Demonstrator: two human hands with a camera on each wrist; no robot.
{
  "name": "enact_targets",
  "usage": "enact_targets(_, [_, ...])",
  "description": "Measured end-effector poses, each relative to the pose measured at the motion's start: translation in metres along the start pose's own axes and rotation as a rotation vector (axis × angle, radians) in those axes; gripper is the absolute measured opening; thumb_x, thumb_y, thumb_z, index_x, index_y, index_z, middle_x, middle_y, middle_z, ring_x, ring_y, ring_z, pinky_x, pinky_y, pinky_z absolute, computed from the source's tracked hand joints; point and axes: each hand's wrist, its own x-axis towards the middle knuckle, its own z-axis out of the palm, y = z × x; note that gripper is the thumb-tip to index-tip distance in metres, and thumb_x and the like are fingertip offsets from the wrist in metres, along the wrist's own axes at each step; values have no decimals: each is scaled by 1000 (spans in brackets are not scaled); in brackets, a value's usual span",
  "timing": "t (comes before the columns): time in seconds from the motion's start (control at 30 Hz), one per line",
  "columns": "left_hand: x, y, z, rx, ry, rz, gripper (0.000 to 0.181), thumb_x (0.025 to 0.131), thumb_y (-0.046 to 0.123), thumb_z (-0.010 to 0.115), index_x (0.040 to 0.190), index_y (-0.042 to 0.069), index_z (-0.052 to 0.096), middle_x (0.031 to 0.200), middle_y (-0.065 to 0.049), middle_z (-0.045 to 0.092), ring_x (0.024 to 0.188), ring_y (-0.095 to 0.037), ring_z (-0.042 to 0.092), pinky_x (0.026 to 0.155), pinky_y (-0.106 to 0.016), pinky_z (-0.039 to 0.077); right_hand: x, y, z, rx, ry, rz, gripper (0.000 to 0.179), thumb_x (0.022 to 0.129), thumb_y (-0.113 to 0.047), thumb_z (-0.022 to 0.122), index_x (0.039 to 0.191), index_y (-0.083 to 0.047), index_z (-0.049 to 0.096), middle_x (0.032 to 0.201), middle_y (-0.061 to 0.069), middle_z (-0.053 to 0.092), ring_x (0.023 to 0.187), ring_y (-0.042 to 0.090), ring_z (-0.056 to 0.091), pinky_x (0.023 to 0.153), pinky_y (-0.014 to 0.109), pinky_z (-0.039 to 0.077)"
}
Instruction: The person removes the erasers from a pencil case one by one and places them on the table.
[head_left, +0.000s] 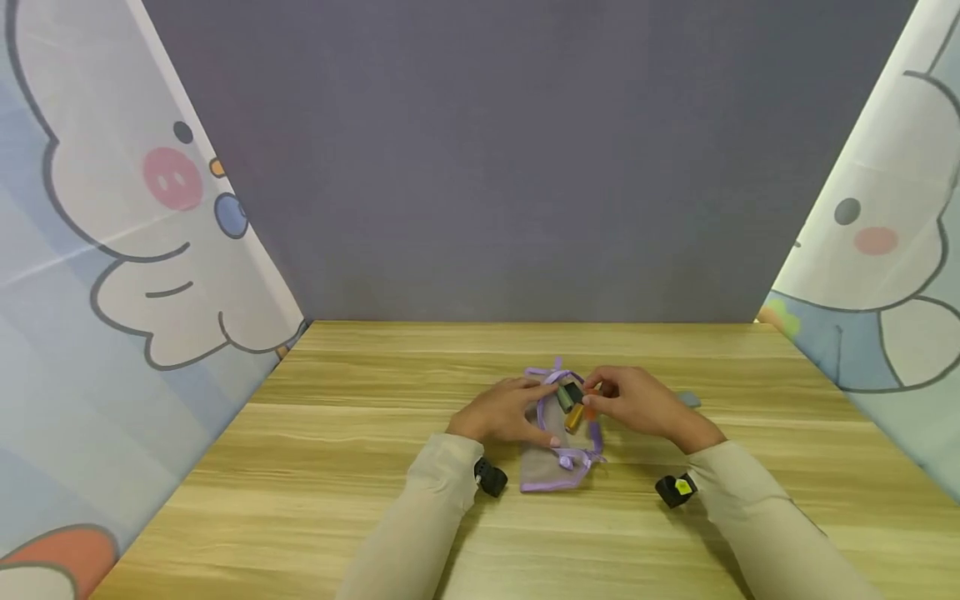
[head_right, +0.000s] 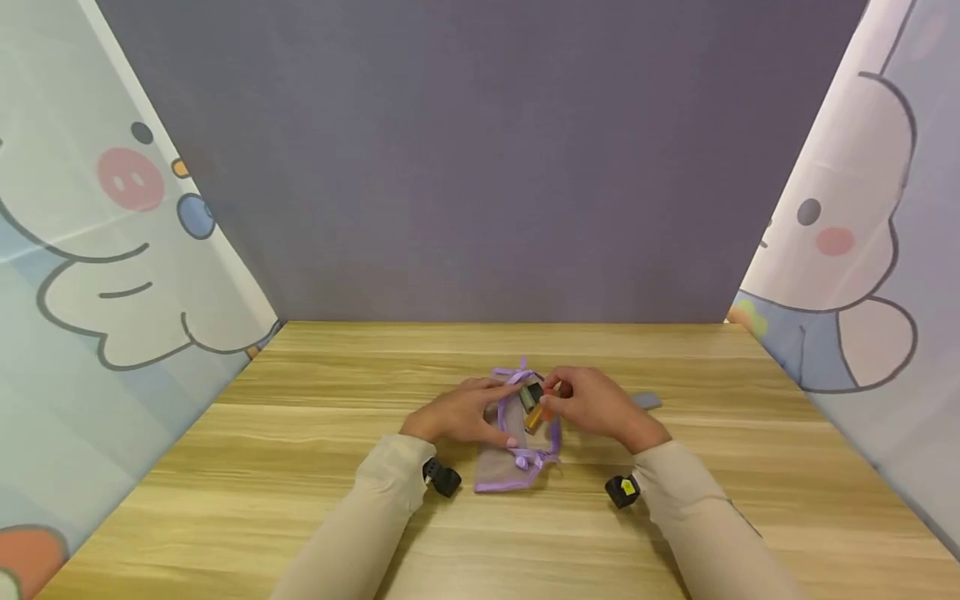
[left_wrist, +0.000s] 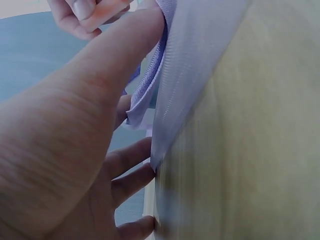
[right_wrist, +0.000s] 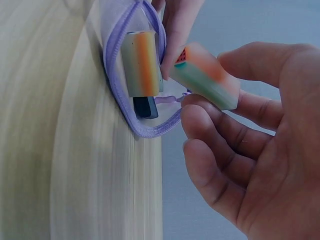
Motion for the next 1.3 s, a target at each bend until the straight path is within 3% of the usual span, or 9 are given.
enact_targets(0.6, [-2,1,0,-13,-10,-67,94,79,68,73,158,36,32,161,1,31,148,-29,25,114,-51,31,-4,1,3,-9,13,-6,23,101,-21,63,114,-3,66,81,-9,72,74,21,65,62,28,50])
enact_targets(0.87, [0,4,-2,-7,7,-29,95,80,68,72,159,34,31,160,0,34,148,-30,27,115,-50,30,-8,2,-3,19,63,24,28,100,-18,63,120,1,59,84,-5,71,80,24,67,66,31,52])
enact_targets(1.3, [-1,5,-2,9,1,-21,96,81,68,71,159,31,30,162,-3,30,148,-30,26,116,-49,30,-10,1,-3,1,103,32,18,99,-18,65,112,-5,63,84,-3,70,78,24,68,62,31,51])
